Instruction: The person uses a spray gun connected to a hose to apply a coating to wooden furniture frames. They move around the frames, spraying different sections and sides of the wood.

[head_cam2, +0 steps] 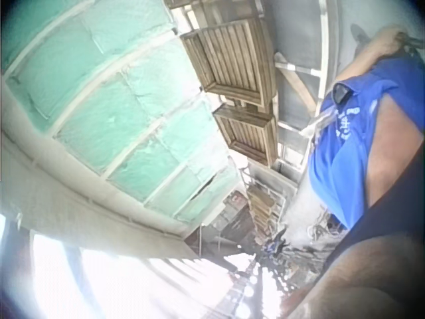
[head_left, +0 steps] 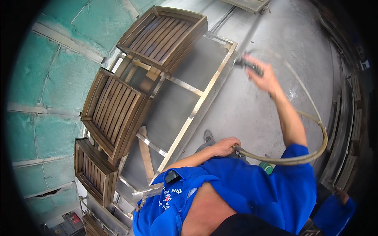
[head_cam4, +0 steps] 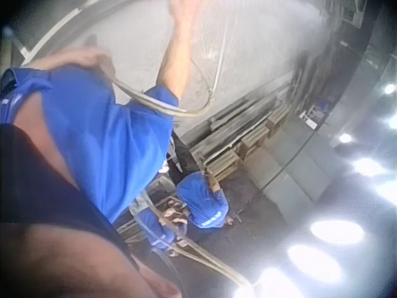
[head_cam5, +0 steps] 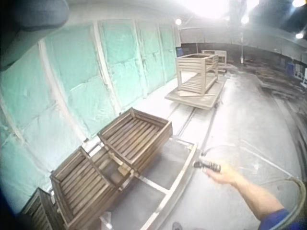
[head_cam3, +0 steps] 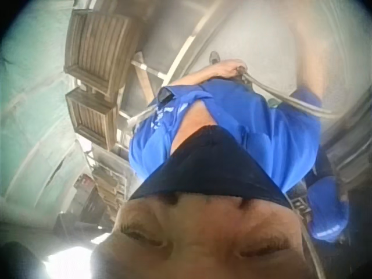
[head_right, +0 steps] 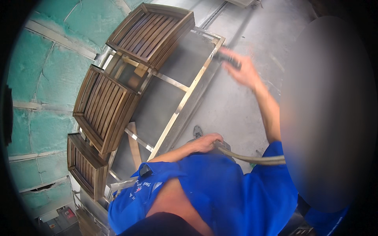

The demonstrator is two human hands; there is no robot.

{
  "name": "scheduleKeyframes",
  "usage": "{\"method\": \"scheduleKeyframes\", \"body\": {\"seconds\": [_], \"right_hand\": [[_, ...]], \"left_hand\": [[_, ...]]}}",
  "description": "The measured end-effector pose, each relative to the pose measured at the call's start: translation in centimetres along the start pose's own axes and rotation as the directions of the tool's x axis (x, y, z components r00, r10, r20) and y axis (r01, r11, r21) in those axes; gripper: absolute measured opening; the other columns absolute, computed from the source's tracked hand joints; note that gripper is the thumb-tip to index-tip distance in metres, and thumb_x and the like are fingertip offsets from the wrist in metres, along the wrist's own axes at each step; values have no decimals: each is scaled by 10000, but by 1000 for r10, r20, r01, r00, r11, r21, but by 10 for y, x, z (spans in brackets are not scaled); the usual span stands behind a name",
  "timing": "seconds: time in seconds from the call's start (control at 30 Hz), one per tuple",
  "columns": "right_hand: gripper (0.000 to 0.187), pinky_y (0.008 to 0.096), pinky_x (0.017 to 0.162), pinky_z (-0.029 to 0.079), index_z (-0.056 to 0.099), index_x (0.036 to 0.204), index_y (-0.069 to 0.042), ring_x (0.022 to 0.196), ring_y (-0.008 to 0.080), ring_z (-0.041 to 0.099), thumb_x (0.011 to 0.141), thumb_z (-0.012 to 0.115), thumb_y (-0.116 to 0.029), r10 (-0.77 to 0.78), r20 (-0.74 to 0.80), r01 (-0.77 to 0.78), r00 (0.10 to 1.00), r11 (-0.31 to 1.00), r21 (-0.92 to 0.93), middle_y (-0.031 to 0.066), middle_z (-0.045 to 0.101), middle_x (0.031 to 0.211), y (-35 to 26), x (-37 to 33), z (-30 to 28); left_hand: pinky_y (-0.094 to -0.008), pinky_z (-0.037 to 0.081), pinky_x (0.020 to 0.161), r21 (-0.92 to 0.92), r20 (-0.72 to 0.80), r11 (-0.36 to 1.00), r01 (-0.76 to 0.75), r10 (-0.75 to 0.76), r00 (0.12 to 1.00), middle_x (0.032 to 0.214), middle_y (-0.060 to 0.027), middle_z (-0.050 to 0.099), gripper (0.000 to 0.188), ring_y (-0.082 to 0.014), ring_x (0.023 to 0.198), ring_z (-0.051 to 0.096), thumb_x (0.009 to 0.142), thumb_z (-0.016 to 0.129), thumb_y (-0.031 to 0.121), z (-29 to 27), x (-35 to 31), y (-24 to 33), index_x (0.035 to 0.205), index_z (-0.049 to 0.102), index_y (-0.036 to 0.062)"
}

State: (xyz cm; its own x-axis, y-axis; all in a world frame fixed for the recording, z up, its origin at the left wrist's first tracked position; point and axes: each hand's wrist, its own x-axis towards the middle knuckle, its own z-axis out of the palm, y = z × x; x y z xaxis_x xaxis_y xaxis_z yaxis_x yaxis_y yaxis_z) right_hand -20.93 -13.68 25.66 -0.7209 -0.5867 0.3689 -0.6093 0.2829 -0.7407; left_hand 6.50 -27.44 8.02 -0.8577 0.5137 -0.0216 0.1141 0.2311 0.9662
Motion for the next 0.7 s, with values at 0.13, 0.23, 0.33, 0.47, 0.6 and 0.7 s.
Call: {"method": "scheduleKeyframes", "body": {"seconds": [0.13, 0.23, 0.33, 0.47, 0.6, 0.7], "right_hand": [[507, 335, 836, 563, 613, 1454, -150, 836, 133, 661, 956, 709, -133, 172, 318, -236, 932, 956, 174, 89, 754, 1175, 0, -45, 20], [506, 304, 764, 563, 609, 1458, -146, 802, 99, 635, 963, 712, -119, 317, 247, -375, 916, 894, 244, 52, 751, 1133, 32, -25, 5], [493, 252, 678, 531, 609, 1458, -143, 747, 66, 602, 977, 712, -113, 406, 3, -391, 914, 878, 278, 5, 742, 1050, 73, 19, -33], [478, 247, 687, 524, 615, 1446, -109, 753, 63, 606, 978, 707, -94, 451, -178, -408, 874, 882, 235, 17, 734, 1003, 95, 78, -85], [455, 241, 714, 522, 628, 1432, -98, 773, 62, 616, 982, 694, -106, 219, -154, -152, 964, 921, 358, 24, 731, 955, 101, 145, -49], [466, 278, 791, 542, 628, 1426, -98, 866, 111, 680, 968, 704, -131, 97, -148, -36, 984, 928, 371, 62, 765, 1017, 117, 223, 19]], "left_hand": [[-466, 506, 893, -7, 124, 1000, 9, -8, 992, 1072, -169, 661, 197, -392, 1043, 634, 894, 631, 61, 3, 43, -10, 1090, 654, 72], [-464, 487, 978, 33, 298, 987, 155, -157, 942, 1210, -187, 639, 364, -400, 1164, 605, 856, 555, -50, -4, 73, -13, 1197, 626, 58], [-472, 491, 973, 102, 264, 976, 195, -215, 940, 1229, -197, 641, 348, -402, 1174, 608, 859, 594, -17, -14, 114, -15, 1198, 626, 55], [-474, 500, 968, 137, 207, 948, 287, -311, 928, 1216, -198, 658, 326, -405, 1166, 619, 876, 650, 36, -31, 162, -8, 1201, 634, 64], [-470, 508, 954, 138, 138, 926, 351, -369, 919, 1178, -190, 689, 315, -405, 1138, 640, 905, 695, 106, -48, 175, -7, 1216, 655, 86], [-474, 508, 965, 103, 38, 917, 386, -391, 920, 1203, -189, 694, 328, -402, 1156, 639, 949, 698, 190, -68, 157, -9, 1263, 659, 102]]}}
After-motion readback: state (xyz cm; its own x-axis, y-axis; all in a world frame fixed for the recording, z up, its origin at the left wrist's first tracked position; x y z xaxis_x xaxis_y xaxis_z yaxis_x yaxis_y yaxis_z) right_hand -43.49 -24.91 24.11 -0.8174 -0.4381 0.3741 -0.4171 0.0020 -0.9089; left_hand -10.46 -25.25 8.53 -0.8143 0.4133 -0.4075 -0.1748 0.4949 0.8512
